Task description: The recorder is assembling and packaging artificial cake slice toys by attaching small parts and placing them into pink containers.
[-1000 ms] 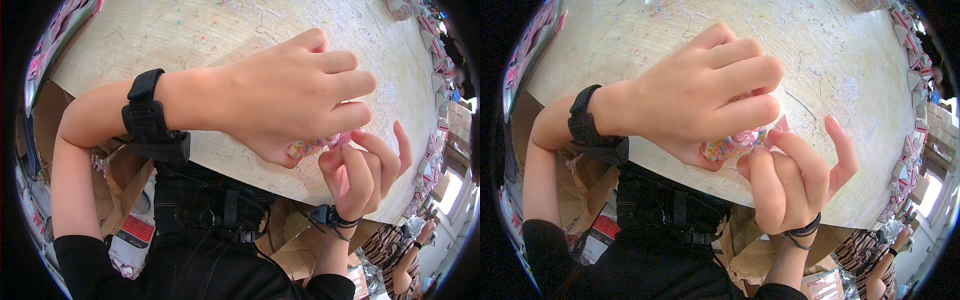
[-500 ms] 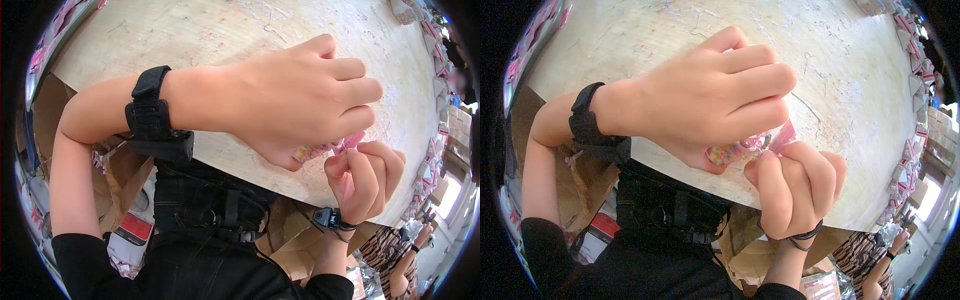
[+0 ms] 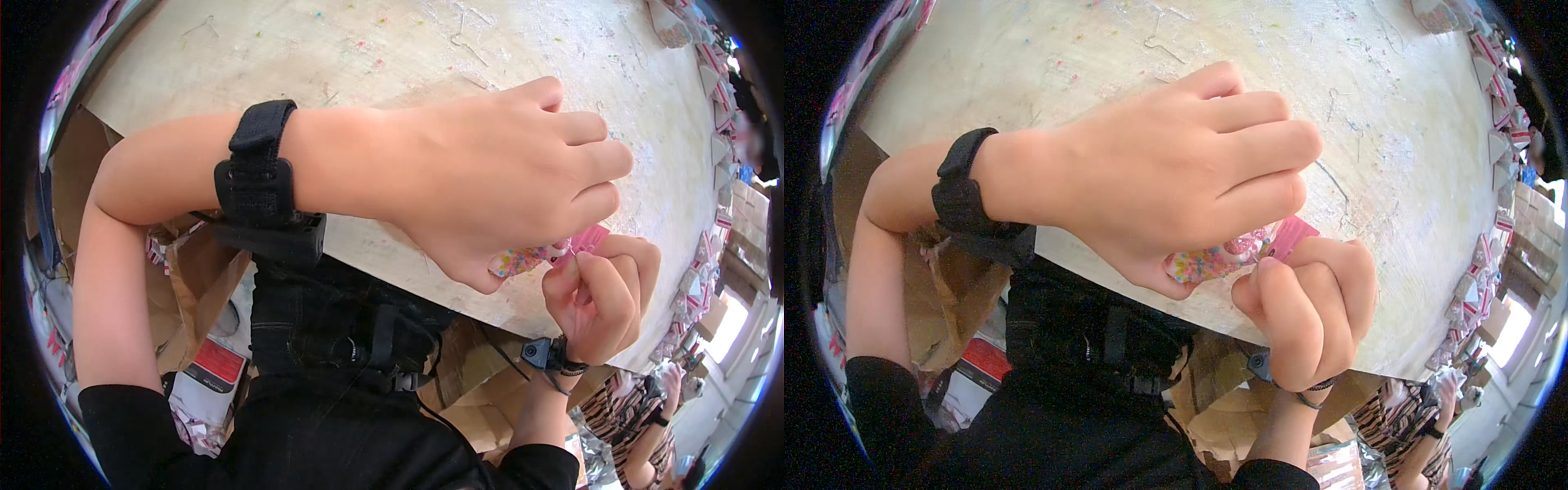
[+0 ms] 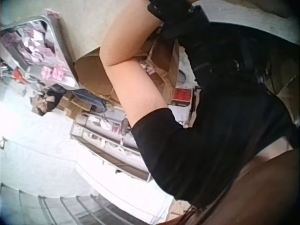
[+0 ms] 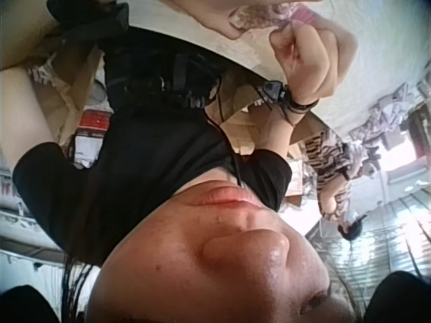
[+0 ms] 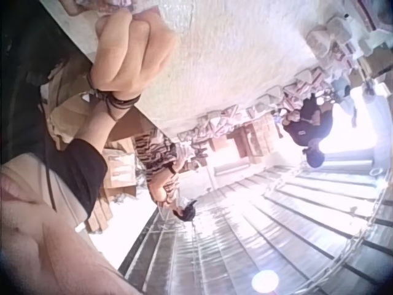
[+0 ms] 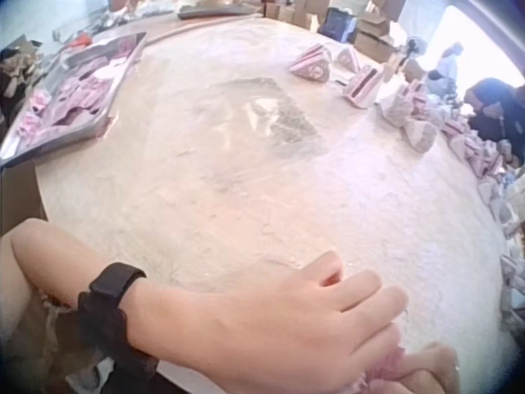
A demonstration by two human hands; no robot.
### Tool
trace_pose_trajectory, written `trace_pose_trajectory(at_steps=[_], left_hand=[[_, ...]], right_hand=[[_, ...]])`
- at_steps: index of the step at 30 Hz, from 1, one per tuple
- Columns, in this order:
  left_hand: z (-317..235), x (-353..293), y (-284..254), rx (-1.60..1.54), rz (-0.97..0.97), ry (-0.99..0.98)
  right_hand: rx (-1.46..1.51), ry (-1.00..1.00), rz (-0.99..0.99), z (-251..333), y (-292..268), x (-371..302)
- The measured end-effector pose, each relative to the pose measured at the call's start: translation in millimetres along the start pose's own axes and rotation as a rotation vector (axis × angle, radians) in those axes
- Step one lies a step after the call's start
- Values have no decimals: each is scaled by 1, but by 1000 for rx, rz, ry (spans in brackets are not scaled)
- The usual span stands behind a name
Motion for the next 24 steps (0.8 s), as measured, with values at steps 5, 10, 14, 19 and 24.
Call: trace_pose_trajectory(at_steps=[5,10,14,19,24], left_hand=[[-3,-1,2,54,-37,42],[-2,-4,3,-21,-32,43],[3,-7,1,-208,95,23],[0,-13,7,-352,176,99],[5,-5,14,-316,144,97]], right_hand=[[80,48,22,2,-2,7],[-15,-23,148,6,-7,14],[-67,-125,259,2,-11,21],[370,-1,473,-6,-12,25],[195,59,428,-2,-12,27]])
Point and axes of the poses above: each hand's wrist, its own x-axis towards the middle knuckle, its own y-axis out of the palm, z = x × y, the point moved 2 cm from there along x, towards the middle knuckle, and after that the axes turned 5 degrees about x, right-handed, at the moved point
